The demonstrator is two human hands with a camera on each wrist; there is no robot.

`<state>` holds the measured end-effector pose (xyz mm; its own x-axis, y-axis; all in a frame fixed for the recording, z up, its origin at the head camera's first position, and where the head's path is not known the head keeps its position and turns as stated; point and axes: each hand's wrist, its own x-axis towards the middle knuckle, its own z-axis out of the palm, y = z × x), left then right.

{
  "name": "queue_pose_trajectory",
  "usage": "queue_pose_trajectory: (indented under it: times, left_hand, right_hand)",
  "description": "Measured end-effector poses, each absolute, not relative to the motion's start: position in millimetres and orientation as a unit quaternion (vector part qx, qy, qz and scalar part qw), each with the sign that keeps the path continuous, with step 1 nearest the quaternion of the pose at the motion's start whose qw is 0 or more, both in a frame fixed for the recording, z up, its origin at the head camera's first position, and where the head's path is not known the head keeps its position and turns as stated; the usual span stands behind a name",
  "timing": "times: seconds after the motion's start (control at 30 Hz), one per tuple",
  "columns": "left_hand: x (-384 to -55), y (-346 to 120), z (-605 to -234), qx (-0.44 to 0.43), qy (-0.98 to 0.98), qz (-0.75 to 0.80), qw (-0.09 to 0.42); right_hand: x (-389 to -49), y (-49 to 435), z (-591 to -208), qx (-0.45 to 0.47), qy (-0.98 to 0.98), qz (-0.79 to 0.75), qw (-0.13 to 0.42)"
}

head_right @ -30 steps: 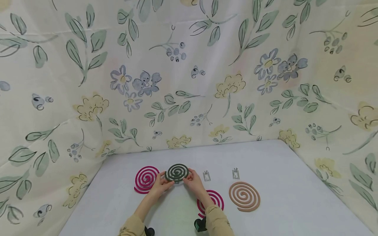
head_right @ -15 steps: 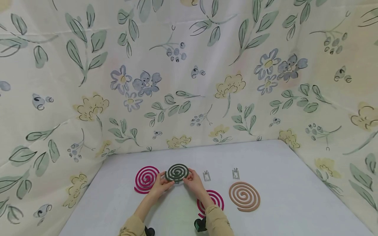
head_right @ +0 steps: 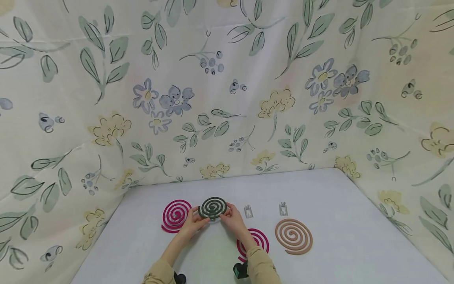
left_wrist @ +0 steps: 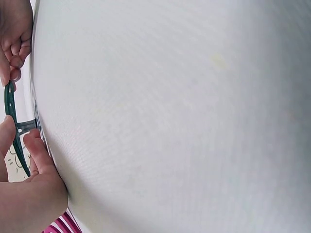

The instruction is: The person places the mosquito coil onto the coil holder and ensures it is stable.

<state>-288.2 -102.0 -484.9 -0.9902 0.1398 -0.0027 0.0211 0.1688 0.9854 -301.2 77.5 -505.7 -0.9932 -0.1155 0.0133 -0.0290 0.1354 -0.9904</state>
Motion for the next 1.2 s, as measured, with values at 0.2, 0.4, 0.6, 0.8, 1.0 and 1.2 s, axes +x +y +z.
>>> queue_pose_trajectory:
  times: [0.2, 0.4, 0.6, 0.8, 1.0, 1.2]
  left_hand:
    - [-301.2, -104.2, -503.6, 0.051, 0.767, 0.638, 0.049]
    - [-309.6, -106.2, -516.2, 0.047, 0.768, 0.636, 0.050]
    - [-308.5, -106.8, -513.0, 0.037, 0.772, 0.632, 0.059]
    - [-307.9, -106.7, -514.0, 0.041, 0.773, 0.630, 0.058]
    - [-309.5, -106.9, -515.3, 0.039, 0.773, 0.631, 0.058]
    - [-310.7, -106.0, -516.9, 0.034, 0.776, 0.627, 0.058]
  right_hand:
    - [-286.5, 77.6, -482.5, -0.051, 0.747, -0.662, 0.041]
    - [-298.4, 78.6, -500.1, -0.054, 0.751, -0.657, 0.037]
    - [-308.9, 79.9, -514.2, -0.049, 0.751, -0.658, 0.040]
    - [-309.6, 81.3, -515.0, -0.053, 0.745, -0.663, 0.041]
    - [-308.6, 81.0, -515.7, -0.059, 0.743, -0.665, 0.040]
    - [-298.0, 78.5, -500.4, -0.055, 0.743, -0.666, 0.039]
